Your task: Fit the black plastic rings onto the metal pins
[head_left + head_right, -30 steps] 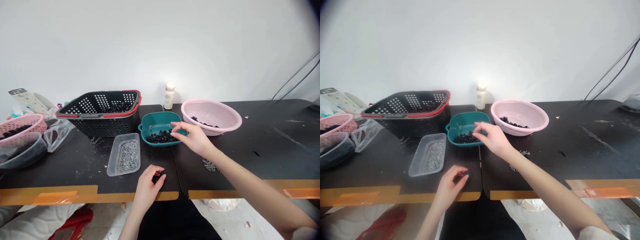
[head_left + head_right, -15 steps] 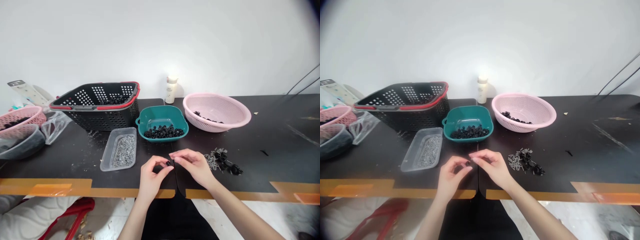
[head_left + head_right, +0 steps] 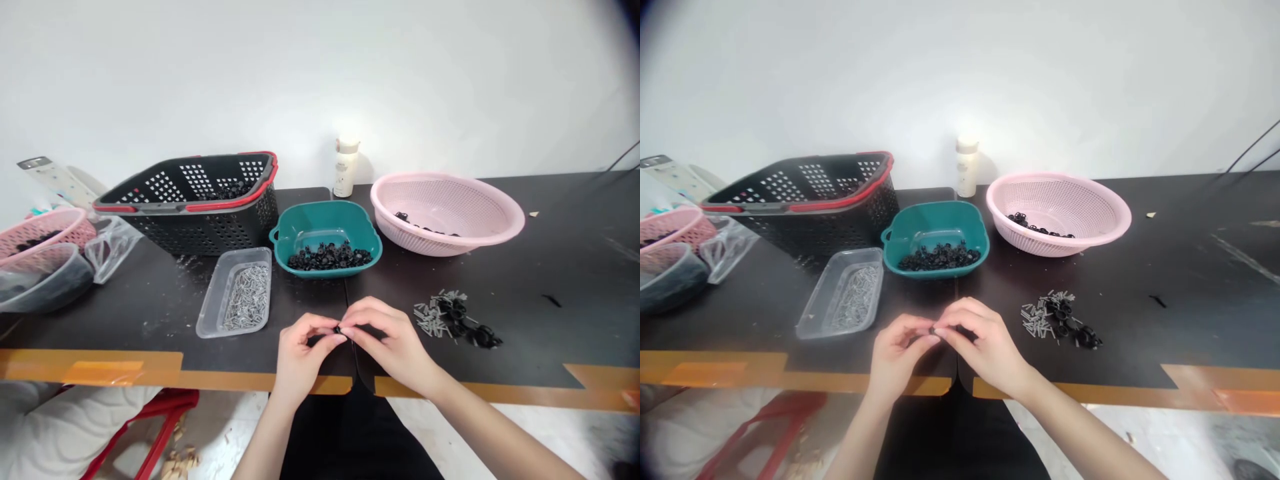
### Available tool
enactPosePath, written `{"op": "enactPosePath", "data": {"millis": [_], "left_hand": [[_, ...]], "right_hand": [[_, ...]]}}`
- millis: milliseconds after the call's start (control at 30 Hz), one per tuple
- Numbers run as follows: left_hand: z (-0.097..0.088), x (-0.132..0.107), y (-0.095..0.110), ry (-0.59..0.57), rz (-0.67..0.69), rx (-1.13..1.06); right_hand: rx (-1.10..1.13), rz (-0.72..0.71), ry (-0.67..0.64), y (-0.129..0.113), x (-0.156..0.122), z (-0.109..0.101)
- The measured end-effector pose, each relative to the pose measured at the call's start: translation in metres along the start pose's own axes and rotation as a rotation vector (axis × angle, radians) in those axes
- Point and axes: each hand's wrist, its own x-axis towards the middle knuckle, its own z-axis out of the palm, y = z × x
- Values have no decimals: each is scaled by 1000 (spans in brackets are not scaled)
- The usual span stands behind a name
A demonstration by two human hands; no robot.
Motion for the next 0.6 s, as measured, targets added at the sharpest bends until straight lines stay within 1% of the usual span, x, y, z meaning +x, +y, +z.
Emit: {"op": "enactPosePath", "data": {"millis": [133,200,267,300,367,433,467,533,567,600], "left_hand": [[-2,-1,-2,3,-76,-79],[-4,0,-3,16,-105,-91],[-5,0,-3,20,-112,-99],[-4,0,-2,13,-110,-105],[-2,0,0,19,-111,-120],[1,-1,2,68,-133,-137],[2,-1,3,99,-146,-140],[3,-2,4,143,-164,-129],[3,-1,5,142,-168,-114],[2,-1,5,124,-165,-94]], "right_hand": [[22,-19,24,2,-1,5],[37,-18,3,0,-2,6],[27,-2,-27,-3,-3,1],[9,15,-32,-5,-3,-5],[-67,77,-4,-7,-3,-26],[-217,167,48,-5,-3,-57],[-322,234,66,-2,-4,-74],[-567,329,61,7,-7,-109],[-671,364,44,13,-9,-125],[-735,398,-1,18,-12,-138]]}}
